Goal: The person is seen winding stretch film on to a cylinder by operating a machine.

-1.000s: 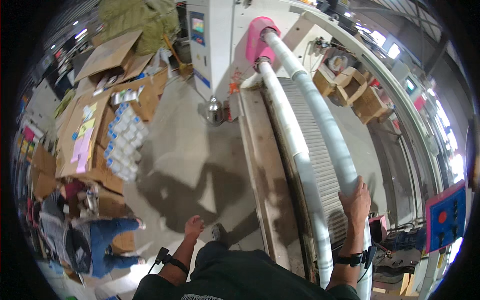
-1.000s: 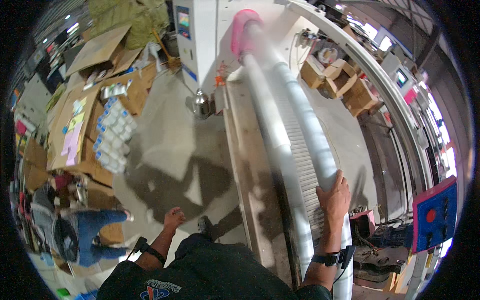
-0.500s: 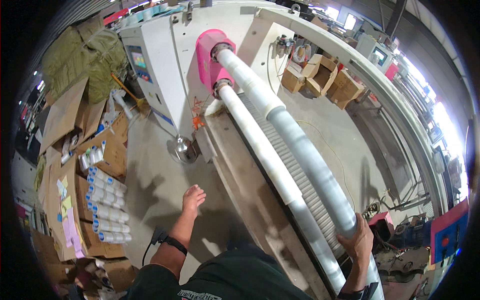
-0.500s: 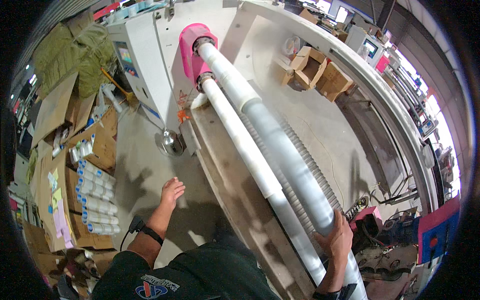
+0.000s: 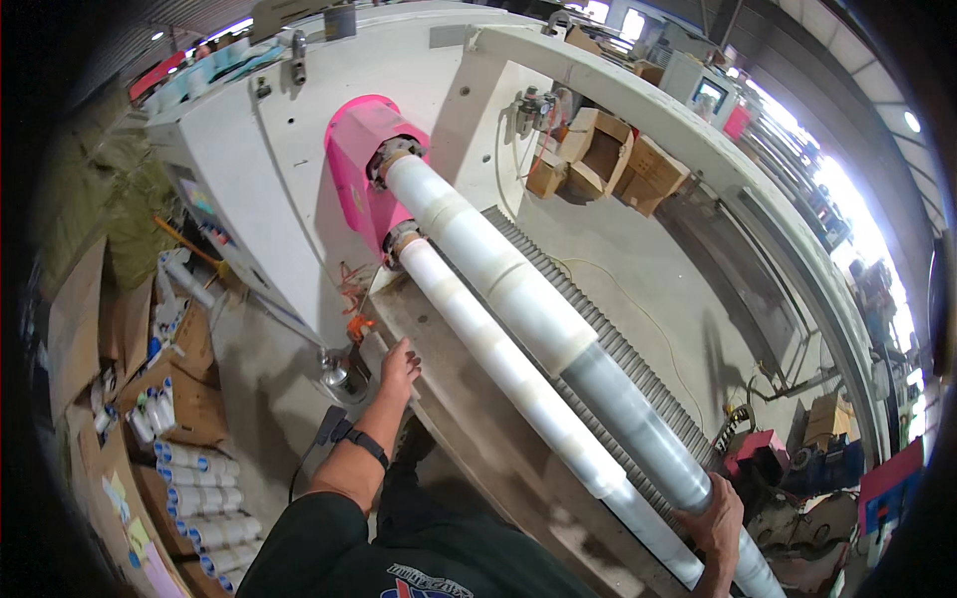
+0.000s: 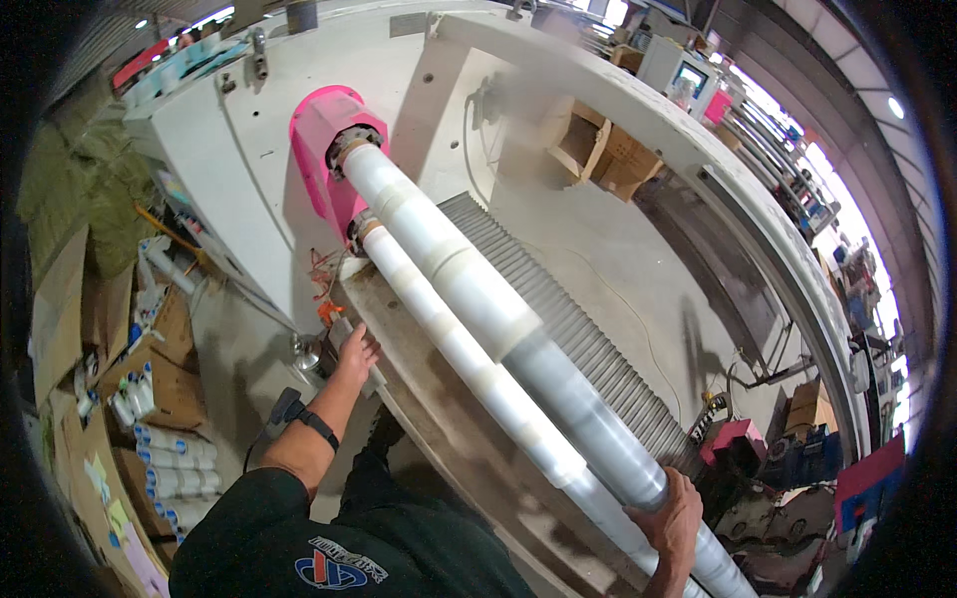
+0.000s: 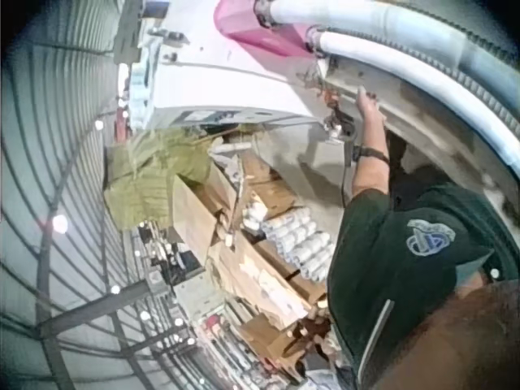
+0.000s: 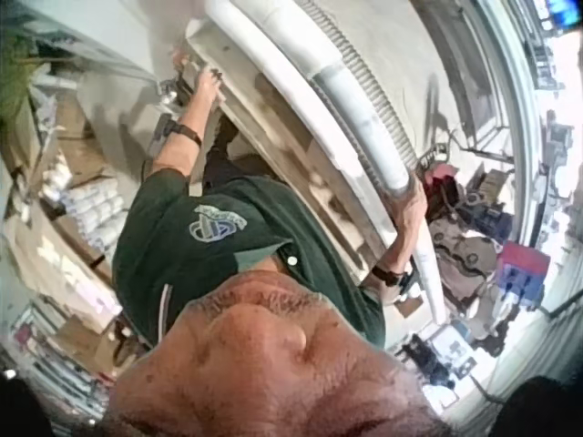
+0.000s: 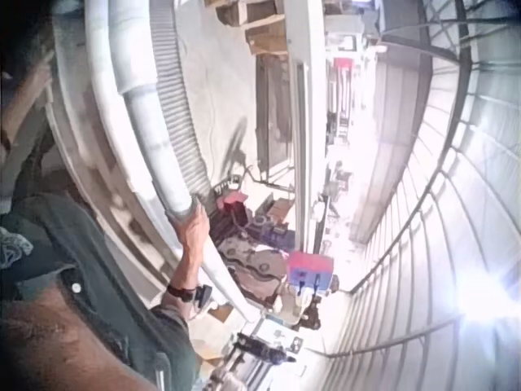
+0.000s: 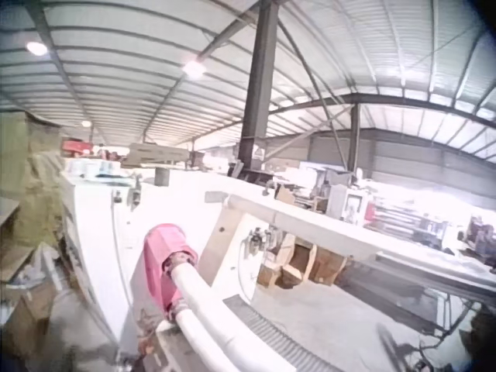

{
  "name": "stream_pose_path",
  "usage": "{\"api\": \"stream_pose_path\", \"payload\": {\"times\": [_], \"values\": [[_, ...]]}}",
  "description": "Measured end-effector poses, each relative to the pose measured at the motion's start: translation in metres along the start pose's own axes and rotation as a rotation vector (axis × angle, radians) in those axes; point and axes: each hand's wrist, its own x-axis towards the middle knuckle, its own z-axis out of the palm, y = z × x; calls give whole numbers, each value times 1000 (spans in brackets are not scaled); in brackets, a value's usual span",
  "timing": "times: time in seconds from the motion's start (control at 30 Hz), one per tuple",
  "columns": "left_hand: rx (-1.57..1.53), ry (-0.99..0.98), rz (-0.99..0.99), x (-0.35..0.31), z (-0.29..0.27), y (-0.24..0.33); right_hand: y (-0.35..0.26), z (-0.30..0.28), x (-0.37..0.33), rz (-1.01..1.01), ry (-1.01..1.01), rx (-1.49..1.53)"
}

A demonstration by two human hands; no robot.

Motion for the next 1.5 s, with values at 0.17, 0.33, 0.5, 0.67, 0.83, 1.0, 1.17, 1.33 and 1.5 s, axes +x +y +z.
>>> {"api": "stream_pose_path", "payload": {"times": [0.17,0.33,0.5,0.67,0.83,1.0,1.17,1.33,1.5], "values": [[65,31,-95,117,51,56,-121,7,74,96,53,291],[-78,6,182,220,110,81,-289,24,223,-189,78,336],[-279,24,169,272,135,76,-457,72,347,-475,62,383],[65,218,434,256,137,87,-572,115,404,-580,125,321],[290,330,385,242,144,93,-598,120,415,-477,109,167],[272,-179,314,266,116,80,-563,118,398,-418,55,70],[151,-489,-46,278,115,104,-430,99,297,-337,357,169],[187,-382,-150,228,138,110,-266,75,163,-108,358,65],[343,-458,-63,123,129,24,-127,59,42,130,516,-91]]}}
